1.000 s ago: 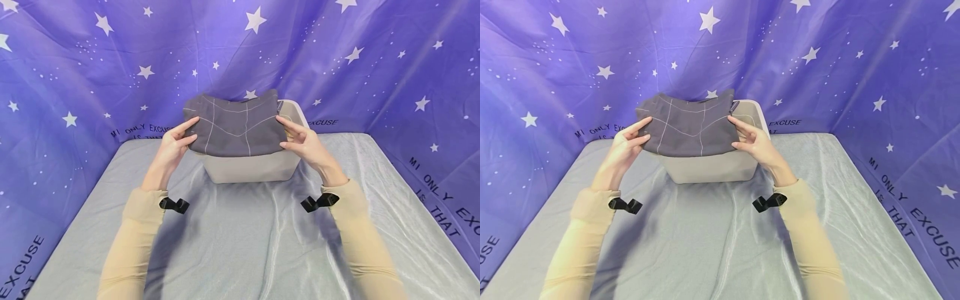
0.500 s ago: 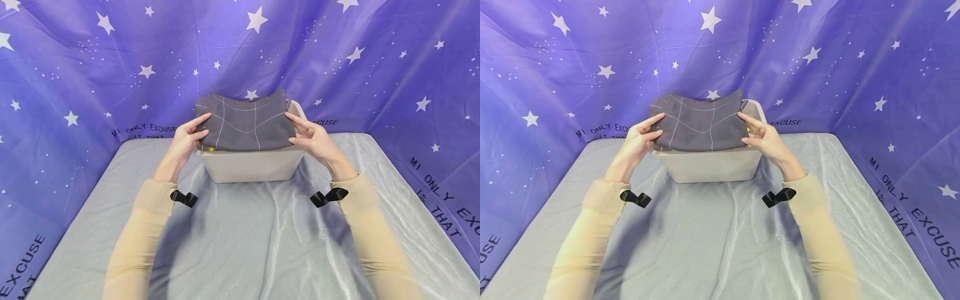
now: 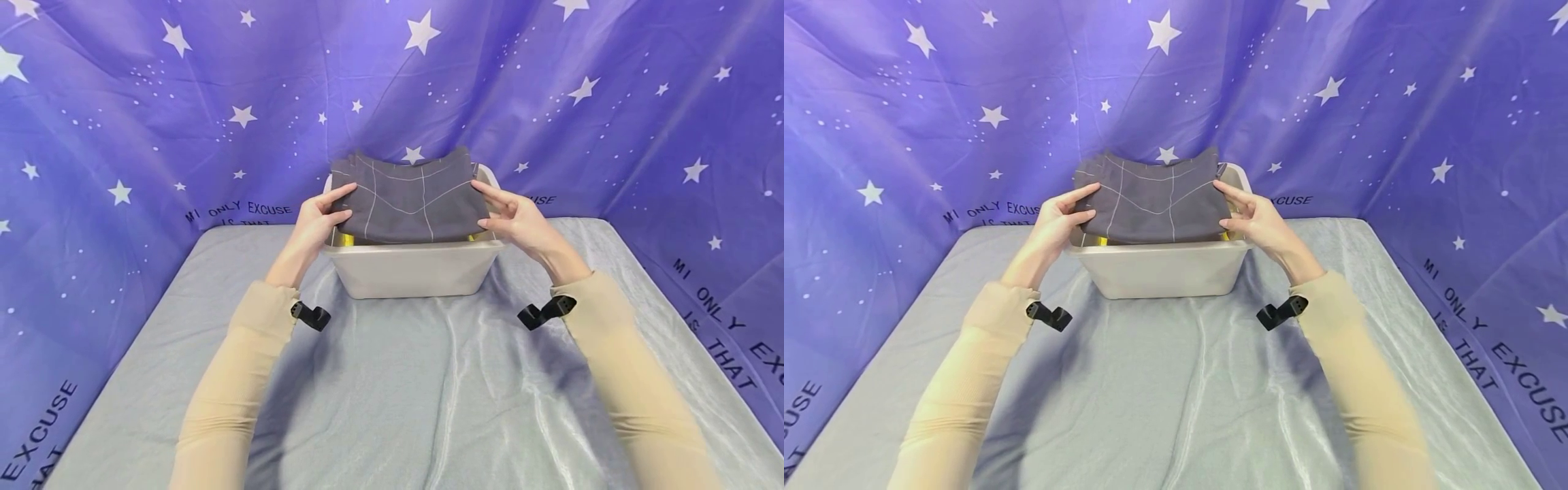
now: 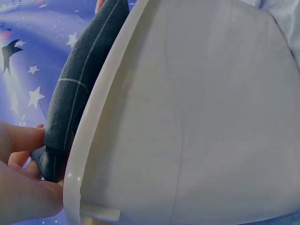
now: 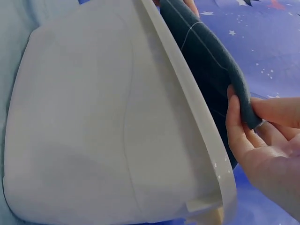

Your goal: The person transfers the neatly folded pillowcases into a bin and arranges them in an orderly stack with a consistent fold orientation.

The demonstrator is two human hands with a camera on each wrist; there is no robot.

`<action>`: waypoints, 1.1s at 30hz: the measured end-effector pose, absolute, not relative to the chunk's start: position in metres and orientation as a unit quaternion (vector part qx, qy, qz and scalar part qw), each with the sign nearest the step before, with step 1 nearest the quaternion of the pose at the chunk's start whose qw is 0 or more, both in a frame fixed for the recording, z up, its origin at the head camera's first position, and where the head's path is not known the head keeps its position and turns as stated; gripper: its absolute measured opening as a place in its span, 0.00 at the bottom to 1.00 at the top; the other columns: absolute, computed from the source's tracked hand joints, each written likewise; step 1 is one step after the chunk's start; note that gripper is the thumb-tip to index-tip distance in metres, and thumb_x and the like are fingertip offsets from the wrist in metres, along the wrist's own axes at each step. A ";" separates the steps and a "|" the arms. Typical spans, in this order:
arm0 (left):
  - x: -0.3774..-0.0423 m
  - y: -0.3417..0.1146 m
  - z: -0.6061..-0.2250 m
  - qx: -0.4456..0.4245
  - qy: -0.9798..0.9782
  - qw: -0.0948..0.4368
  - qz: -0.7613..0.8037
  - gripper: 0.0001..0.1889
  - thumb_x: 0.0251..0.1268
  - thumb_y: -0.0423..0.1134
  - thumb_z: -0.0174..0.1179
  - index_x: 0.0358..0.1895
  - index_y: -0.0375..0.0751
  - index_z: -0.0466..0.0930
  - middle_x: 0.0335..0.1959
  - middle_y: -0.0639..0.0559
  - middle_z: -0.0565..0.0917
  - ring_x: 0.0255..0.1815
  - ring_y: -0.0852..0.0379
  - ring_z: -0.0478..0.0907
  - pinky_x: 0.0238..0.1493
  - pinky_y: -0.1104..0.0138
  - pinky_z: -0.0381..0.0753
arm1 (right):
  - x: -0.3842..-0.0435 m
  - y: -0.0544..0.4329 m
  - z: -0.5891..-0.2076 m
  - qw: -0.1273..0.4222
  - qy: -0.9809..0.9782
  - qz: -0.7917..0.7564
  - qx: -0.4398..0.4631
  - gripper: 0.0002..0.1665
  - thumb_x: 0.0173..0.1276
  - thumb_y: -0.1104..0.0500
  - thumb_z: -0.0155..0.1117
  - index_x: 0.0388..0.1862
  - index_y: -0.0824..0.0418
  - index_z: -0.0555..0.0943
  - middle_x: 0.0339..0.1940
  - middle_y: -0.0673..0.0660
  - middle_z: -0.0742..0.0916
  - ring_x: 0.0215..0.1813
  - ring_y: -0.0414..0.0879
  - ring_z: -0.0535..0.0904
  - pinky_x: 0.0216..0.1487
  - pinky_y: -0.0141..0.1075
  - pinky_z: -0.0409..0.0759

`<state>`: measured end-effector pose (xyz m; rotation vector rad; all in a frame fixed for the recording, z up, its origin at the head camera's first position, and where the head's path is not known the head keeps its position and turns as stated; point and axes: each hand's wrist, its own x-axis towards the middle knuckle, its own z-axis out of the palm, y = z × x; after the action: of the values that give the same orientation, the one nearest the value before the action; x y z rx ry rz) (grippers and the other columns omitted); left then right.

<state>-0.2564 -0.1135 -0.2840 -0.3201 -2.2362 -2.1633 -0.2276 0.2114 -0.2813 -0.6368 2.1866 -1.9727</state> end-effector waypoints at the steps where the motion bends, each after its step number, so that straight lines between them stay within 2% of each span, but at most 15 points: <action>1: -0.257 -0.113 -0.284 -0.101 -0.720 0.007 -0.686 0.24 0.54 0.21 0.53 0.56 0.40 0.72 0.57 0.43 0.71 0.53 0.58 0.69 0.51 0.70 0.70 | -0.228 0.212 -0.281 0.063 0.732 -0.646 -0.208 0.38 0.59 0.75 0.50 0.68 0.57 0.57 0.70 0.55 0.54 0.69 0.48 0.50 0.17 0.24 0.63; 5: -0.261 -0.110 -0.284 -0.089 -0.738 0.009 -0.669 0.24 0.53 0.20 0.53 0.56 0.41 0.73 0.58 0.45 0.71 0.54 0.58 0.69 0.53 0.68 0.69 | -0.231 0.213 -0.280 0.054 0.758 -0.618 -0.201 0.38 0.59 0.74 0.52 0.68 0.55 0.58 0.70 0.54 0.56 0.69 0.47 0.50 0.15 0.26 0.61; 7: -0.263 -0.109 -0.285 -0.086 -0.746 0.013 -0.660 0.24 0.53 0.20 0.53 0.55 0.42 0.73 0.58 0.46 0.70 0.55 0.58 0.67 0.54 0.68 0.69 | -0.232 0.213 -0.280 0.052 0.767 -0.607 -0.201 0.38 0.59 0.74 0.52 0.68 0.55 0.57 0.70 0.53 0.56 0.69 0.48 0.49 0.22 0.23 0.68; 9: -0.265 -0.108 -0.285 -0.086 -0.757 0.018 -0.648 0.24 0.53 0.20 0.53 0.55 0.41 0.73 0.59 0.47 0.69 0.57 0.58 0.66 0.55 0.68 0.68 | -0.234 0.213 -0.281 0.052 0.772 -0.599 -0.204 0.38 0.59 0.74 0.52 0.68 0.56 0.57 0.70 0.53 0.56 0.69 0.48 0.49 0.33 0.21 0.72; 12: -0.266 -0.107 -0.286 -0.086 -0.771 0.028 -0.630 0.24 0.53 0.20 0.53 0.55 0.41 0.74 0.60 0.47 0.68 0.59 0.59 0.64 0.56 0.68 0.66 | -0.237 0.212 -0.281 0.050 0.780 -0.589 -0.205 0.38 0.59 0.74 0.52 0.68 0.57 0.57 0.70 0.54 0.57 0.69 0.48 0.49 0.47 0.22 0.70; 17: -0.269 -0.106 -0.288 -0.087 -0.784 0.039 -0.613 0.24 0.52 0.20 0.53 0.54 0.40 0.74 0.59 0.45 0.69 0.58 0.58 0.64 0.56 0.68 0.66 | -0.240 0.211 -0.282 0.048 0.789 -0.578 -0.203 0.38 0.59 0.74 0.52 0.68 0.58 0.57 0.70 0.55 0.57 0.69 0.49 0.49 0.42 0.21 0.71; 18: -0.269 -0.105 -0.288 -0.087 -0.786 0.040 -0.610 0.23 0.53 0.20 0.53 0.54 0.40 0.74 0.59 0.45 0.69 0.57 0.58 0.64 0.55 0.68 0.66 | -0.240 0.211 -0.282 0.048 0.790 -0.577 -0.202 0.38 0.59 0.74 0.52 0.68 0.58 0.57 0.69 0.55 0.57 0.69 0.49 0.50 0.38 0.21 0.70; 20: -0.270 -0.105 -0.290 -0.090 -0.793 0.045 -0.600 0.23 0.52 0.21 0.53 0.53 0.40 0.75 0.58 0.45 0.70 0.56 0.58 0.66 0.54 0.68 0.68 | -0.241 0.210 -0.283 0.046 0.796 -0.570 -0.198 0.38 0.59 0.74 0.52 0.68 0.58 0.57 0.69 0.55 0.57 0.68 0.48 0.53 0.36 0.21 0.71; 22: -0.271 -0.105 -0.292 -0.098 -0.810 0.056 -0.575 0.22 0.52 0.22 0.54 0.53 0.41 0.75 0.57 0.46 0.71 0.54 0.58 0.67 0.53 0.68 0.69 | -0.241 0.210 -0.285 0.037 0.813 -0.550 -0.189 0.38 0.58 0.74 0.53 0.67 0.57 0.58 0.68 0.57 0.59 0.61 0.43 0.65 0.30 0.22 0.70; 24: -0.271 -0.106 -0.294 -0.107 -0.837 0.076 -0.531 0.22 0.52 0.23 0.56 0.53 0.42 0.76 0.54 0.45 0.74 0.49 0.57 0.71 0.49 0.68 0.71 | -0.242 0.210 -0.288 0.011 0.839 -0.512 -0.185 0.37 0.58 0.73 0.55 0.66 0.57 0.60 0.63 0.61 0.68 0.48 0.39 0.74 0.25 0.24 0.69; 27: -0.269 -0.108 -0.297 -0.118 -0.873 0.117 -0.459 0.23 0.50 0.24 0.57 0.54 0.40 0.75 0.51 0.42 0.76 0.46 0.52 0.73 0.47 0.64 0.71 | -0.240 0.208 -0.292 -0.048 0.875 -0.447 -0.178 0.32 0.57 0.72 0.55 0.63 0.62 0.65 0.55 0.65 0.76 0.37 0.43 0.79 0.25 0.23 0.70; 29: -0.265 -0.110 -0.298 -0.120 -0.884 0.141 -0.430 0.23 0.50 0.25 0.58 0.54 0.40 0.74 0.50 0.41 0.76 0.45 0.48 0.73 0.47 0.61 0.70 | -0.236 0.207 -0.294 -0.090 0.891 -0.409 -0.175 0.28 0.58 0.70 0.55 0.60 0.65 0.68 0.49 0.65 0.79 0.37 0.50 0.80 0.29 0.22 0.71; 30: -0.263 -0.111 -0.298 -0.121 -0.884 0.152 -0.425 0.23 0.50 0.26 0.57 0.53 0.39 0.75 0.50 0.40 0.76 0.46 0.46 0.73 0.49 0.59 0.70 | -0.234 0.207 -0.295 -0.105 0.894 -0.400 -0.173 0.26 0.59 0.70 0.55 0.58 0.66 0.69 0.52 0.65 0.78 0.40 0.52 0.79 0.32 0.21 0.71; 31: -0.261 -0.112 -0.299 -0.124 -0.882 0.162 -0.425 0.22 0.50 0.26 0.57 0.52 0.38 0.75 0.50 0.40 0.75 0.47 0.45 0.72 0.49 0.59 0.69 | -0.232 0.207 -0.295 -0.121 0.897 -0.390 -0.170 0.24 0.59 0.69 0.55 0.56 0.66 0.71 0.50 0.65 0.79 0.40 0.56 0.79 0.33 0.22 0.71; 33: -0.258 -0.115 -0.300 -0.130 -0.875 0.179 -0.432 0.20 0.50 0.26 0.57 0.50 0.37 0.76 0.49 0.40 0.75 0.47 0.44 0.72 0.50 0.58 0.70 | -0.228 0.208 -0.296 -0.142 0.898 -0.381 -0.167 0.21 0.60 0.68 0.55 0.54 0.66 0.73 0.47 0.64 0.80 0.39 0.54 0.78 0.34 0.22 0.71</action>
<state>-0.2581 -0.1147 -0.3004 -0.3665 -2.4723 -1.2201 -0.2280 0.2083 -0.2961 -0.5766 3.1103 -1.3188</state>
